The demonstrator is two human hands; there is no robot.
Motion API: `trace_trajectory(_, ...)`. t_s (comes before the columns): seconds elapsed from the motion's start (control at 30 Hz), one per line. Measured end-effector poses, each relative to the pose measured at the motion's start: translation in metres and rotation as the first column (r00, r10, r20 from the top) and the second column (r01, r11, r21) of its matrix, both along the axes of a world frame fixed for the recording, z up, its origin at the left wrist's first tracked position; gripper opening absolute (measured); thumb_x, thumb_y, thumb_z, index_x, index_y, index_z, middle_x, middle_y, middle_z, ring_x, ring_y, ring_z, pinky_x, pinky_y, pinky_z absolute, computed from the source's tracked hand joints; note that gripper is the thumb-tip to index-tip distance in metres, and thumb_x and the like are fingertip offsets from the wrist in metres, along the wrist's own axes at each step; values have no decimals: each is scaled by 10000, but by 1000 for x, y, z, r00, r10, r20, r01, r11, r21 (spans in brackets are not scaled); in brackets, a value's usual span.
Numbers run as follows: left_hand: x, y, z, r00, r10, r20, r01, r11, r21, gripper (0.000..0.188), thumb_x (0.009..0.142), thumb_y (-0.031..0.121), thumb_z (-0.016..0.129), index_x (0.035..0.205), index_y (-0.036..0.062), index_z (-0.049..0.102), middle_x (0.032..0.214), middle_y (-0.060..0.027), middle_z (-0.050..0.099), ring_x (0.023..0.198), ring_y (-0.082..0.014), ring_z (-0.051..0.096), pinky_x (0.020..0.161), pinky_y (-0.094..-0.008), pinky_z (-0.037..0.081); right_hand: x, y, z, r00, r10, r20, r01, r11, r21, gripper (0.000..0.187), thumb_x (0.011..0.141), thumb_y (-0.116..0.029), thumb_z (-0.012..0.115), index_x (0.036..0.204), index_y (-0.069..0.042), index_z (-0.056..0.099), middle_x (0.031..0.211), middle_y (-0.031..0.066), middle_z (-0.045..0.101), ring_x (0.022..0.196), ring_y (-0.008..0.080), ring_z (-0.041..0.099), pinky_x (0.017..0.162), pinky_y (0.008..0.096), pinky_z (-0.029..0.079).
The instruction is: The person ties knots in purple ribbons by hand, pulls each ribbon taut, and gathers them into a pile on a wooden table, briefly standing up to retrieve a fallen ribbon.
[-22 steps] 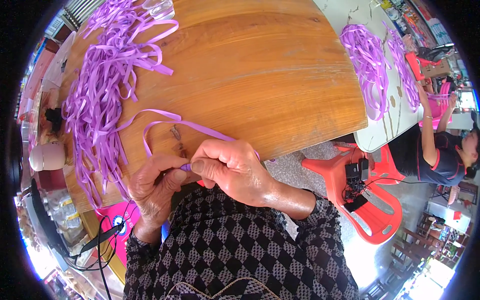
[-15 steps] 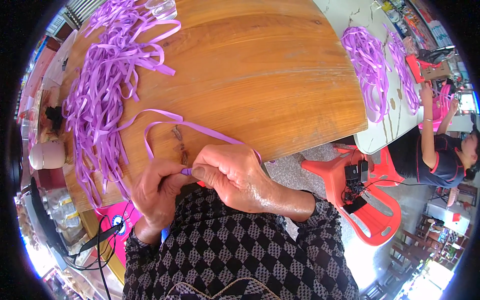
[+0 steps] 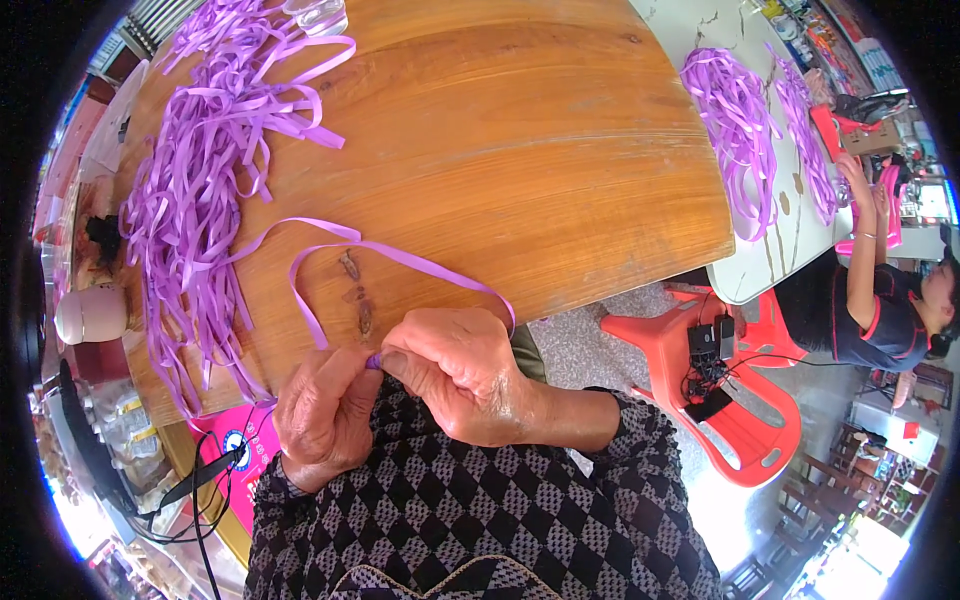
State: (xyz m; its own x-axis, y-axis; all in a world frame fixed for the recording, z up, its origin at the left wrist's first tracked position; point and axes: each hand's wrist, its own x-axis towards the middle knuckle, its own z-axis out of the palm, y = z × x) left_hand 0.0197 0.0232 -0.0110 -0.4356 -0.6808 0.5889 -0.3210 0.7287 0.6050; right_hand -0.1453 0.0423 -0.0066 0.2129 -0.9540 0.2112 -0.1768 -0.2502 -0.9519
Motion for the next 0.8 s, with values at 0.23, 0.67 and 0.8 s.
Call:
trace_trajectory(0.23, 0, 1, -3, 1000, 13, 11, -13, 999, -44, 257, 672, -46, 667, 904, -40, 558, 681, -119, 567, 518, -232, 554, 431, -292, 431, 7, 2, -10, 997, -74, 21, 76, 983, -168, 83, 830, -52, 547, 784, 16, 556, 558, 58, 505, 457, 170, 497, 423, 279, 356)
trace_trajectory(0.67, 2, -16, 14, 998, -39, 43, 27, 967, 252, 221, 693, 34, 674, 889, -7, 581, 678, -113, 574, 559, -228, 576, 485, -282, 440, -7, -24, 11, 983, 128, 134, -168, 921, 350, 157, 842, -109, 580, 726, -6, 557, 567, -5, 522, 507, 51, 499, 450, 198, 375)
trace_trajectory(0.8, 15, -30, 41, 969, -71, 239, 33, 987, 158, 238, 684, 61, 685, 887, -7, 582, 716, -97, 586, 642, -195, 580, 567, -275, 447, -25, -39, 42, 977, 206, 47, -206, 874, 441, 92, 811, -78, 586, 755, -8, 606, 571, 9, 566, 513, 45, 514, 449, 172, 361)
